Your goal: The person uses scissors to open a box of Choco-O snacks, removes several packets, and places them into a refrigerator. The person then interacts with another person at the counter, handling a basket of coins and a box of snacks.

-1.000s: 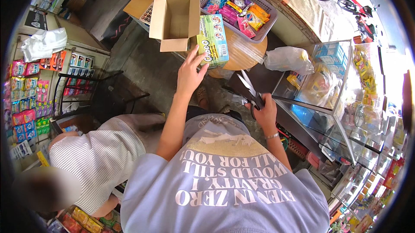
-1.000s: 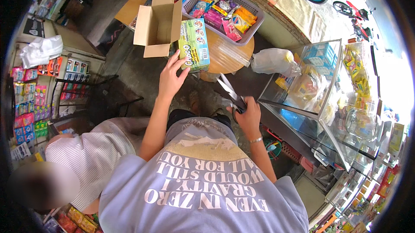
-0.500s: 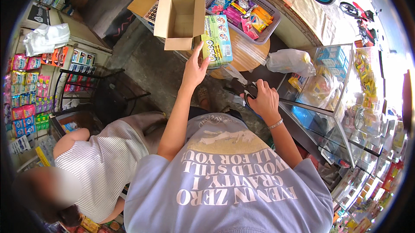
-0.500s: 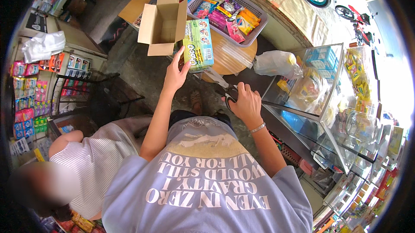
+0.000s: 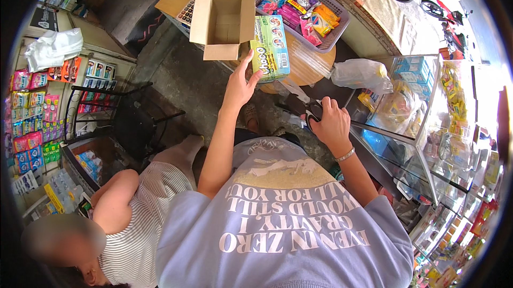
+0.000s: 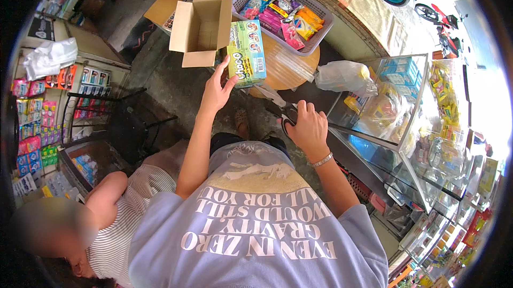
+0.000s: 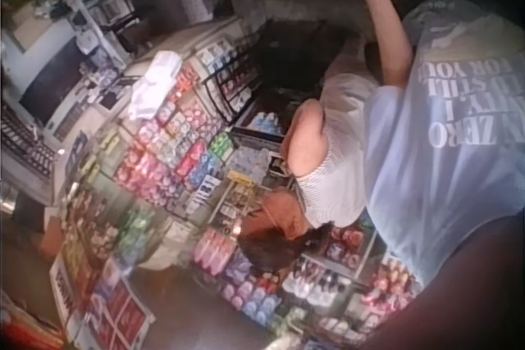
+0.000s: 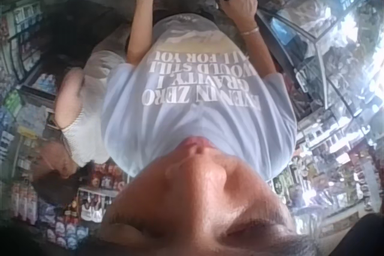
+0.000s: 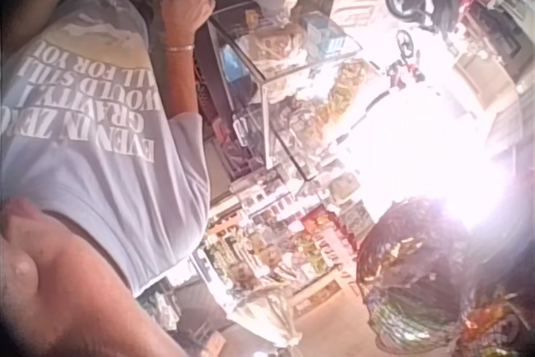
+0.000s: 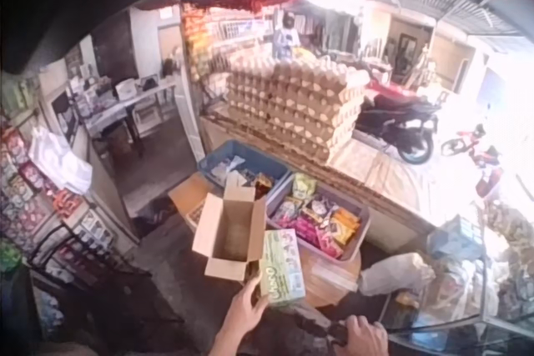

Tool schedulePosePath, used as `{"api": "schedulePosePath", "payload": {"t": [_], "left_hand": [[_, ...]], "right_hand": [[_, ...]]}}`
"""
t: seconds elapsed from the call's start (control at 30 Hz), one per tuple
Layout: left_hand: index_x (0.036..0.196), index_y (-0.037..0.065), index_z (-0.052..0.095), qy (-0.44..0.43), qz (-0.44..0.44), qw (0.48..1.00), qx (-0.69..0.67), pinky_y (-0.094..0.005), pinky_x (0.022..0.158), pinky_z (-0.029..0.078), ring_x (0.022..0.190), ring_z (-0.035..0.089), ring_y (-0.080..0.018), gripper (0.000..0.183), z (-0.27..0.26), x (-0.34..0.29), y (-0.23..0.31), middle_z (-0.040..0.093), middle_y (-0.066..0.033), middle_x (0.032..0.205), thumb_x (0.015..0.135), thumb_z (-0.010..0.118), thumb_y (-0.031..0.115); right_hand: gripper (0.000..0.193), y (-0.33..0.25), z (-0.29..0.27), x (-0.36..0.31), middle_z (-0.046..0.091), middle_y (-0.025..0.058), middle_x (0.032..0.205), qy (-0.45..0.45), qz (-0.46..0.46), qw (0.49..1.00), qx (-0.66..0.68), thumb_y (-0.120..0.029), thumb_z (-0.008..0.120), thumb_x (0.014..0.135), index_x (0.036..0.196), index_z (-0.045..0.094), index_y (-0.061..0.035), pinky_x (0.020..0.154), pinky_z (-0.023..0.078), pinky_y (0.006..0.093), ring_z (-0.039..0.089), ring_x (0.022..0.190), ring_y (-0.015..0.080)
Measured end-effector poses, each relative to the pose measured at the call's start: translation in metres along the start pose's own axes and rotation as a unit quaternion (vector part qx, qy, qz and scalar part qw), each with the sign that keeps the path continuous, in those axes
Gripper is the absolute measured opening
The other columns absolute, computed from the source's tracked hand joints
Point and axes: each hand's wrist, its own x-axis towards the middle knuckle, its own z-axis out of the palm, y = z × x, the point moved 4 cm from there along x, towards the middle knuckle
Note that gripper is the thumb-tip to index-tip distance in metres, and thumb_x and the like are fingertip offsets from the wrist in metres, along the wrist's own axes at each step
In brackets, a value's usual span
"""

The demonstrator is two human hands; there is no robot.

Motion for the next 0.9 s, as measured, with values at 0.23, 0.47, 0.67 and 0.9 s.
{"api": "schedulePosePath", "payload": {"t": [0.23,0.47,0.67,0.9], "left_hand": [[0.157,0.009,0.041,-0.031,0.007,0.999,-0.025,-0.0434,0.109,0.046,0.134,0.056,-0.0397,0.072,-0.005,0.002,-0.006,0.055,-0.0229,0.148,0.097,0.073,0.033],[0.160,0.012,0.037,-0.076,-0.006,0.995,-0.066,-0.0406,0.112,0.045,0.138,0.055,-0.0324,0.072,-0.012,0.002,-0.002,0.052,-0.0206,0.153,0.098,0.072,0.026],[0.160,0.012,0.035,-0.106,-0.055,0.986,-0.119,-0.0380,0.114,0.045,0.140,0.053,-0.0252,0.074,-0.013,0.003,-0.001,0.050,-0.0181,0.156,0.096,0.072,0.011],[0.159,0.012,0.037,-0.083,-0.040,0.988,-0.128,-0.0376,0.112,0.046,0.138,0.055,-0.0244,0.072,-0.011,0.003,-0.007,0.048,-0.0167,0.158,0.096,0.073,0.008]], "right_hand": [[0.060,-0.005,-0.006,0.008,0.062,0.0118,0.088,-0.010,-0.023,0.999,-0.020,-0.049,0.084,0.076,0.105,0.054,-0.0051,0.071,0.047,0.0450,0.066,0.077,0.0333],[0.062,0.017,-0.011,0.038,0.064,0.0114,0.091,-0.067,-0.079,0.993,-0.064,-0.048,0.085,0.075,0.108,0.054,-0.0050,0.075,0.050,0.0442,0.067,0.077,0.0330],[0.059,-0.001,-0.023,0.039,0.066,0.0097,0.091,-0.106,-0.077,0.981,-0.141,-0.040,0.085,0.075,0.113,0.054,-0.0070,0.075,0.051,0.0398,0.069,0.078,0.0289],[0.060,0.003,-0.034,0.054,0.065,0.0128,0.090,-0.173,-0.069,0.982,-0.033,-0.048,0.082,0.079,0.109,0.053,-0.0049,0.073,0.052,0.0429,0.069,0.079,0.0327]]}}
